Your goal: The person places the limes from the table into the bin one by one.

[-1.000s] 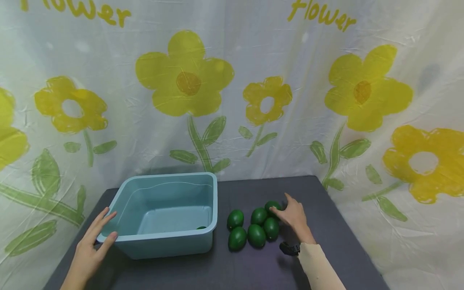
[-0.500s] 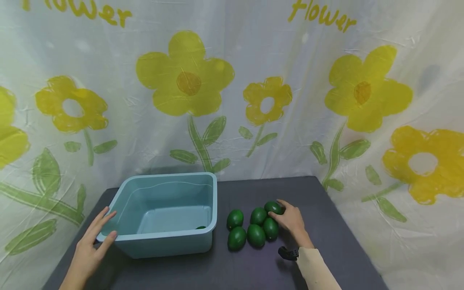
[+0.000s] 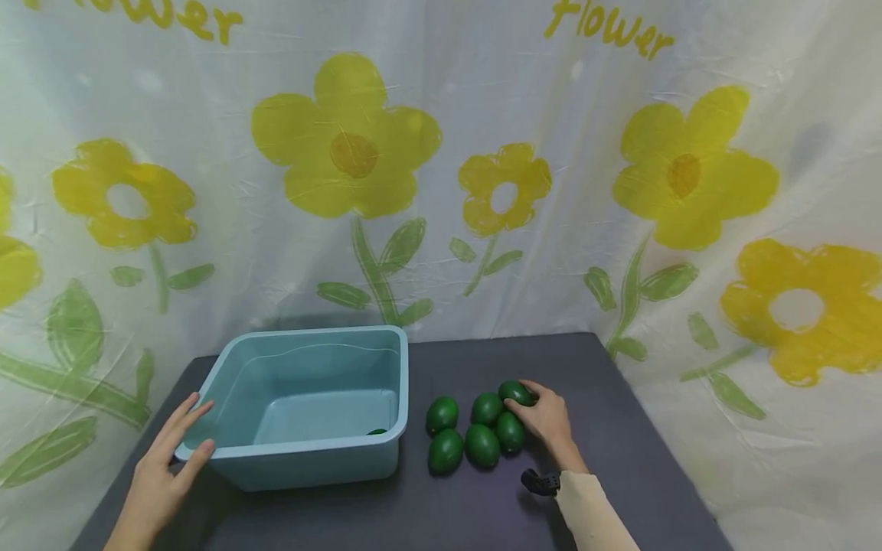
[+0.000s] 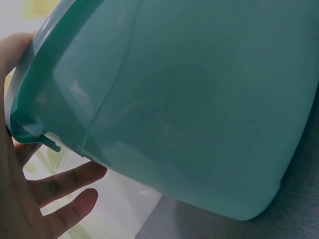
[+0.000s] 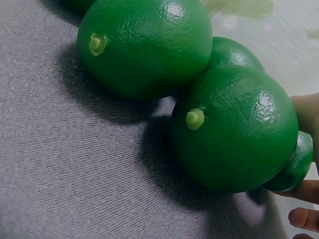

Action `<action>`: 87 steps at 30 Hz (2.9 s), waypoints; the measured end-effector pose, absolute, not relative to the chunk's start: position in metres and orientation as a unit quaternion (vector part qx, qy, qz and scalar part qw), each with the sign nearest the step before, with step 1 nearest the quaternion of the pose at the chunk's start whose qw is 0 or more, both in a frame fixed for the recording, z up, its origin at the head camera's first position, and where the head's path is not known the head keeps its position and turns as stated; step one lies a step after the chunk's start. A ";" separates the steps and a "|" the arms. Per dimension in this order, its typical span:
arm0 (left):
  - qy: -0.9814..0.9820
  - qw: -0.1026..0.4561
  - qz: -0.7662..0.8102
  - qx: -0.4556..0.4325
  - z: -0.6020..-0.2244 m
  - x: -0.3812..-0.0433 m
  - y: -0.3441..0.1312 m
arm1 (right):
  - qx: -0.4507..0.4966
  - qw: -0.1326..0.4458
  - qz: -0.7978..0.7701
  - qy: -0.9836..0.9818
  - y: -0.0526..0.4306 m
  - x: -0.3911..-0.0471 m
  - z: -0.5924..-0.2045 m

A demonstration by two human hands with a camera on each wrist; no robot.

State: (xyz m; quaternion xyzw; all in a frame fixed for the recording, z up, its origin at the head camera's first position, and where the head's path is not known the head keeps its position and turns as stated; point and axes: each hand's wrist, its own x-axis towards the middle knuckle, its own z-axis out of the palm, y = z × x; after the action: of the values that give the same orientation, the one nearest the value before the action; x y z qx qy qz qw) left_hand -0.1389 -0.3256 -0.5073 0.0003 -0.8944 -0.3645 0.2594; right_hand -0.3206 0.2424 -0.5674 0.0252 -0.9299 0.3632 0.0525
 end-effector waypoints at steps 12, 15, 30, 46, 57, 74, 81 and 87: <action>-0.890 0.258 -0.376 0.010 -0.505 -0.137 -0.322 | 0.002 0.071 0.386 -0.920 0.247 -0.320 -0.568; -0.890 0.255 -0.377 0.012 -0.502 -0.135 -0.323 | 0.007 0.076 0.394 -0.916 0.243 -0.322 -0.566; -0.893 0.238 -0.382 0.009 -0.501 -0.133 -0.324 | 0.030 0.122 0.406 -0.905 0.235 -0.320 -0.543; -0.894 0.237 -0.379 0.011 -0.505 -0.133 -0.324 | 0.083 0.190 0.420 -0.883 0.199 -0.322 -0.489; -0.892 0.240 -0.384 0.011 -0.504 -0.133 -0.323 | 0.123 0.239 0.447 -0.853 0.172 -0.321 -0.441; -0.891 0.241 -0.384 0.009 -0.506 -0.133 -0.324 | 0.244 0.264 0.449 -0.818 0.105 -0.303 -0.395; -0.891 0.255 -0.377 0.005 -0.508 -0.137 -0.324 | 0.279 0.237 0.438 -0.821 0.084 -0.296 -0.394; -0.892 0.246 -0.379 0.010 -0.505 -0.134 -0.322 | 0.312 0.190 0.404 -0.838 0.069 -0.291 -0.401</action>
State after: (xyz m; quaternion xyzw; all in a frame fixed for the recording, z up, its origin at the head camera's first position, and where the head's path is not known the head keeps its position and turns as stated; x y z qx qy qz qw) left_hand -0.1342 -0.3221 -0.5050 0.0098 -0.8921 -0.3785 0.2464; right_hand -0.2906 0.0688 -0.4012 0.3123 -0.8385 0.4040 0.1902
